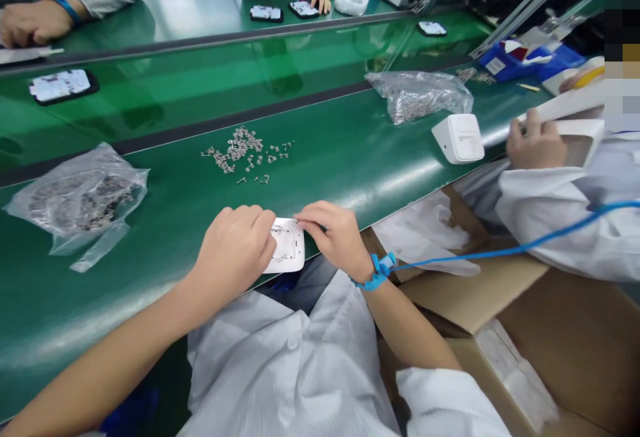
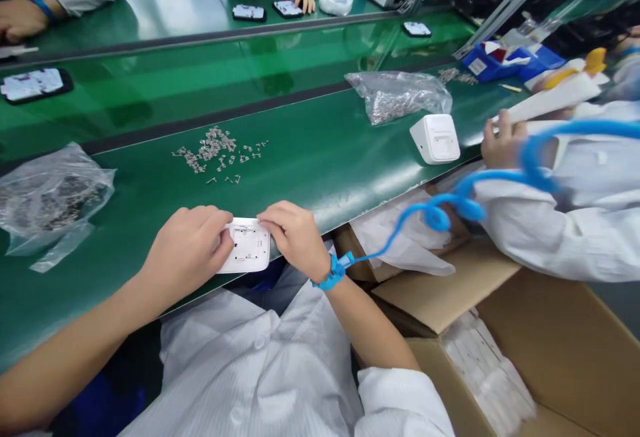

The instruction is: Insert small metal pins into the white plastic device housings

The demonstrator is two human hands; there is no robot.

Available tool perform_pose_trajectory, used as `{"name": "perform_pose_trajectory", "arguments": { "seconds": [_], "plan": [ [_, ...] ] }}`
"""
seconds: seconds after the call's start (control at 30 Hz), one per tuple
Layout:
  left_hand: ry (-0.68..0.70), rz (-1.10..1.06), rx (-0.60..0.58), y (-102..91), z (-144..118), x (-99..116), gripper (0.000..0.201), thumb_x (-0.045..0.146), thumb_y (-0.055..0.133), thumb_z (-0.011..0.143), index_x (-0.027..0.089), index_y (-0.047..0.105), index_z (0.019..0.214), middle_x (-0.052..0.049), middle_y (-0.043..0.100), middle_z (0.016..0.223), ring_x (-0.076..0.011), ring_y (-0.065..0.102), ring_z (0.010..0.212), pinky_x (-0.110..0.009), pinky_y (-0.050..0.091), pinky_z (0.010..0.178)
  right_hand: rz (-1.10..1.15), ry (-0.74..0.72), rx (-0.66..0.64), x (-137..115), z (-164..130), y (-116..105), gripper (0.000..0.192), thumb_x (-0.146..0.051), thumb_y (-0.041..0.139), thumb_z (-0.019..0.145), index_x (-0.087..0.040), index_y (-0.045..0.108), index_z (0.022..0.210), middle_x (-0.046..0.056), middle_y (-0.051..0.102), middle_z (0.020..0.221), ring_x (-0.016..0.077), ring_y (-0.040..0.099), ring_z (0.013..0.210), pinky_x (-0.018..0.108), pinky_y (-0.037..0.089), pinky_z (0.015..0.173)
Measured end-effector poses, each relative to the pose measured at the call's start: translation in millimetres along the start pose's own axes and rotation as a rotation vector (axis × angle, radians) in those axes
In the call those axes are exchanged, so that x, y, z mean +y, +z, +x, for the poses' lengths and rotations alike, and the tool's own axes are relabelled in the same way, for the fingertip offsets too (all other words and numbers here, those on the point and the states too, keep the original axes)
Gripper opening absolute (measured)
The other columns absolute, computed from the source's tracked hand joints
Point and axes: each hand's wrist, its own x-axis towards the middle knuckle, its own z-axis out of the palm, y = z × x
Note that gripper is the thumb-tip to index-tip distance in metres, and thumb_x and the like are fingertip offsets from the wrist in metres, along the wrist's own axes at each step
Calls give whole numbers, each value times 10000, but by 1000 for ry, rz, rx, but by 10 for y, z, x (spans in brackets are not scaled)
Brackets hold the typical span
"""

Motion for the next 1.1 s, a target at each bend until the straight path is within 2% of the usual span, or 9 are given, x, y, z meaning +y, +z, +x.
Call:
{"name": "perform_pose_trajectory", "arguments": {
  "seconds": [0.1, 0.23, 0.47, 0.6, 0.77, 0.87, 0.97, 1.03, 1.1],
  "plan": [
    [29, 32, 64, 5, -55, 79, 184, 172, 458, 908, 203, 543, 749, -38, 582, 679, -194, 528, 627, -355, 317, 611, -27, 0, -22, -70, -89, 61, 143, -177, 590, 950, -214, 715, 891, 39, 700, 973, 160, 658, 900, 305, 539, 816],
    [-25, 22, -10, 74, -28, 87, 198, 177, 458, 900, 206, 527, 716, -28, 576, 624, -189, 525, 572, -347, 274, 565, -55, 28, -28, -101, -44, 163, 100, -141, 629, 903, -205, 689, 854, 49, 677, 984, 182, 630, 946, 333, 523, 861],
    [-55, -32, -82, 128, 2, 52, 148, 157, 458, 872, 203, 566, 782, -34, 626, 673, -214, 588, 613, -347, 275, 567, -15, 102, -24, -154, -24, 233, 104, -105, 652, 848, -191, 642, 791, 48, 640, 973, 186, 607, 961, 345, 494, 885],
    [-72, -89, -97, 105, 11, 21, 118, 184, 480, 866, 212, 557, 781, -24, 637, 680, -210, 591, 609, -334, 247, 546, 42, 158, -37, -77, 21, 253, 150, -103, 689, 812, -183, 599, 722, 35, 619, 927, 155, 586, 867, 298, 477, 774],
    [-141, -140, -187, 102, 88, -14, 145, 258, 506, 894, 218, 565, 768, -12, 670, 709, -184, 580, 584, -309, 163, 511, 105, 268, -91, 2, 87, 223, 201, -213, 803, 766, -166, 617, 706, 7, 591, 847, 98, 504, 690, 251, 435, 635],
    [-183, -117, -236, 110, 133, 9, 187, 305, 492, 927, 223, 596, 796, -13, 690, 751, -194, 604, 618, -299, 151, 511, 98, 196, -60, -12, -5, 202, 145, -274, 780, 810, -175, 675, 807, 26, 616, 918, 112, 554, 744, 264, 489, 680],
    [-192, -99, -255, 113, 138, 18, 216, 315, 468, 956, 230, 634, 846, -8, 698, 780, -194, 616, 649, -293, 155, 520, 27, 42, 46, -17, -186, 223, 76, -241, 673, 907, -196, 722, 946, 70, 647, 1036, 170, 617, 944, 336, 540, 847],
    [-127, -107, -246, 111, 116, -14, 235, 329, 455, 975, 253, 669, 914, -1, 694, 795, -192, 619, 677, -295, 173, 527, -33, -42, 112, 1, -297, 255, 151, -200, 606, 947, -208, 738, 1021, 93, 655, 1114, 186, 611, 991, 376, 545, 889],
    [2, -132, -234, 109, 79, -77, 263, 350, 449, 990, 272, 698, 960, -2, 681, 808, -187, 617, 709, -297, 218, 538, -74, -92, 133, 29, -366, 285, 204, -182, 584, 958, -221, 743, 1078, 102, 656, 1165, 189, 602, 972, 387, 558, 861]
  ]
}}
